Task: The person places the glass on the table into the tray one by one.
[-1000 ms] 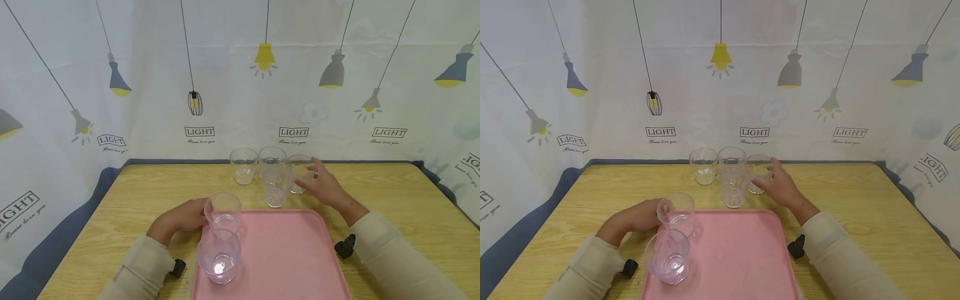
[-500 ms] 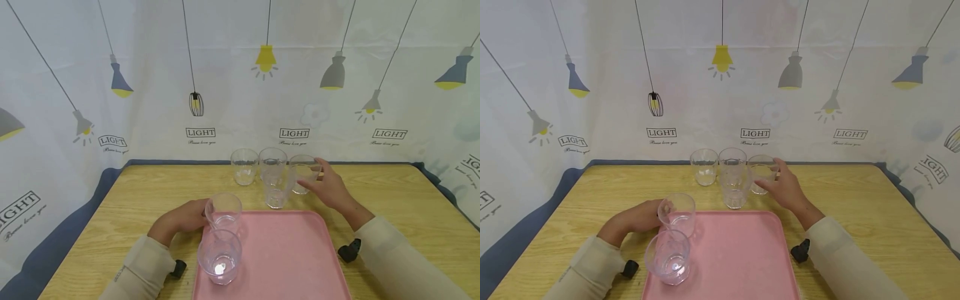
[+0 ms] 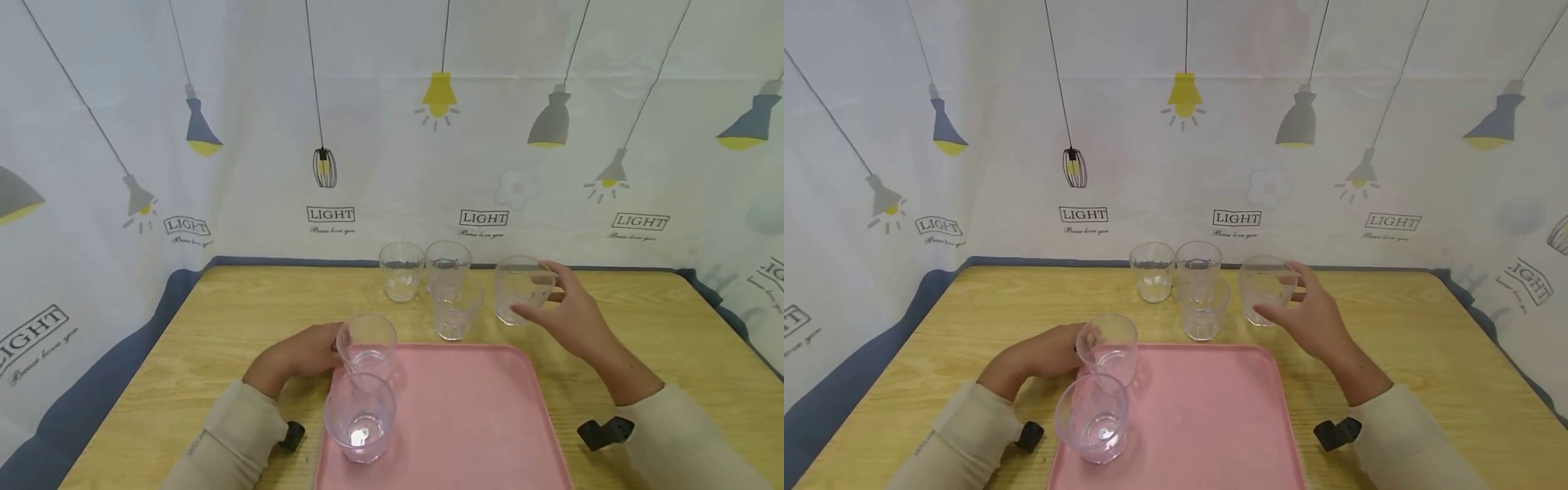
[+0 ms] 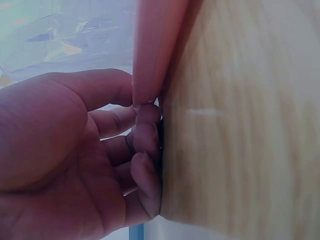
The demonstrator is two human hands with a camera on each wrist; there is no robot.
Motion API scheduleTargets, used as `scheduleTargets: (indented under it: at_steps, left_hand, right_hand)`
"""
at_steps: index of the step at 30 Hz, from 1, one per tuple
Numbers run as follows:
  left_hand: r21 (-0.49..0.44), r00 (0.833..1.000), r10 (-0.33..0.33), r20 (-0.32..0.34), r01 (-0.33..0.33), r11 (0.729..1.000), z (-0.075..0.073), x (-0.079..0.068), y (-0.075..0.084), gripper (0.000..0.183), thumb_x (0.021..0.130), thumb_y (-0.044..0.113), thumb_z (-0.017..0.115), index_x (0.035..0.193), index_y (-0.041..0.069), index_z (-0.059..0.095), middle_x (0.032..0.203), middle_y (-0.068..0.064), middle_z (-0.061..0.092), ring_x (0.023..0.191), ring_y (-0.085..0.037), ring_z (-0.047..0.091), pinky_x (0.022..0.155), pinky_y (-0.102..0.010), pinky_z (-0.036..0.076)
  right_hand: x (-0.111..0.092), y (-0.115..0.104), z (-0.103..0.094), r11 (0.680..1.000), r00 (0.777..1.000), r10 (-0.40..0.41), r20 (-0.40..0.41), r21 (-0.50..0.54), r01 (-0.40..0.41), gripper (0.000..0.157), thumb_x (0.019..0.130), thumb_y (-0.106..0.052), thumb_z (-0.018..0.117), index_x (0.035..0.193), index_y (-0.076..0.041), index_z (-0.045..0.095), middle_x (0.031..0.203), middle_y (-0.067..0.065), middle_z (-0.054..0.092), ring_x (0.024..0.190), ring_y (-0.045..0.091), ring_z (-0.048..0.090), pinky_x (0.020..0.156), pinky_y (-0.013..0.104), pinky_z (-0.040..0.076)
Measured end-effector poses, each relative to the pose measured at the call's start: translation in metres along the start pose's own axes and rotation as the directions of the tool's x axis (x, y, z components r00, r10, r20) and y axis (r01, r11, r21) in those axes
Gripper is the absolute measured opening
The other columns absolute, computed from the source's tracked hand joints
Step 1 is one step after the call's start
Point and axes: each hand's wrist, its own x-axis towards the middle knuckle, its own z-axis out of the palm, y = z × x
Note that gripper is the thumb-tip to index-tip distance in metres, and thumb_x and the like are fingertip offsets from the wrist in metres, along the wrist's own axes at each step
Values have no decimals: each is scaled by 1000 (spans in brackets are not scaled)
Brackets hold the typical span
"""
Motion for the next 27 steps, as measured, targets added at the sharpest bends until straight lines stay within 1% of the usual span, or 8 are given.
scheduleTargets:
  at_steps: [3, 6, 7, 12, 14, 20, 25, 27]
  left_hand:
    - [-1, 1000, -7, 5, 7, 1000, 0, 0, 0, 47, 96, 26, 66, 140, 12, 55, 138, -9, 61, 134, -31, 52, 115, -51, 39]
    - [-5, 1000, -8, -3, 8, 1000, -1, 0, 1, 47, 97, 27, 65, 140, 13, 55, 138, -8, 62, 134, -29, 53, 115, -51, 40]
    - [-10, 1000, -7, -4, 7, 1000, -1, 1, 2, 47, 97, 27, 65, 140, 12, 55, 138, -8, 62, 134, -29, 53, 115, -50, 40]
    - [-15, 1000, -11, -4, 11, 1000, 2, -1, 0, 48, 97, 27, 64, 140, 11, 54, 138, -9, 62, 133, -30, 53, 115, -51, 39]
    - [-13, 1000, -18, -5, 18, 1000, 2, 0, -1, 47, 97, 26, 64, 141, 11, 54, 137, -9, 62, 133, -29, 53, 115, -51, 39]
    - [-1, 1000, -19, -7, 19, 1000, 2, -1, -1, 43, 98, 24, 63, 138, 11, 55, 136, -9, 63, 132, -29, 54, 114, -51, 41]
    - [-2, 1000, -28, -8, 28, 1000, 2, -1, 0, 35, 98, 23, 63, 131, 11, 58, 130, -7, 65, 129, -27, 55, 112, -50, 42]
    - [-3, 1000, -25, -8, 25, 1000, 2, -1, 0, 36, 98, 24, 62, 132, 11, 58, 130, -7, 65, 129, -27, 55, 112, -50, 42]
  right_hand:
    - [-11, -4, -2, 1000, 1000, -2, 3, 17, 2, 100, 86, -51, 74, 160, -17, 15, 150, 19, 44, 130, 45, 47, 90, 56, 54]
    - [-21, -9, -4, 999, 999, -35, 2, 35, 35, 97, 86, -46, 77, 158, -17, 19, 148, 18, 46, 127, 42, 52, 91, 53, 56]
    - [-24, -11, -4, 998, 999, -48, 5, 41, 48, 96, 86, -44, 78, 158, -17, 20, 147, 17, 47, 125, 41, 54, 91, 50, 56]
    - [-38, -24, 2, 988, 993, -110, 39, 112, 105, 91, 85, -29, 81, 156, -18, 25, 144, 15, 49, 118, 38, 61, 83, 26, 58]
    - [-42, -30, 5, 982, 991, -124, 55, 151, 114, 90, 85, -24, 81, 155, -18, 26, 144, 15, 49, 117, 38, 62, 81, 22, 57]
    - [-43, -49, 21, 970, 981, -146, 130, 214, 116, 87, 82, -22, 83, 151, -16, 31, 142, 18, 50, 118, 38, 62, 84, 27, 58]
    - [-40, -60, 33, 963, 963, -189, 191, 226, 144, 86, 81, -22, 85, 148, -11, 33, 139, 21, 52, 113, 34, 64, 87, 33, 59]
    - [-39, -62, 38, 960, 957, -196, 214, 240, 143, 86, 80, -21, 85, 147, -10, 33, 139, 23, 51, 112, 35, 64, 87, 34, 59]
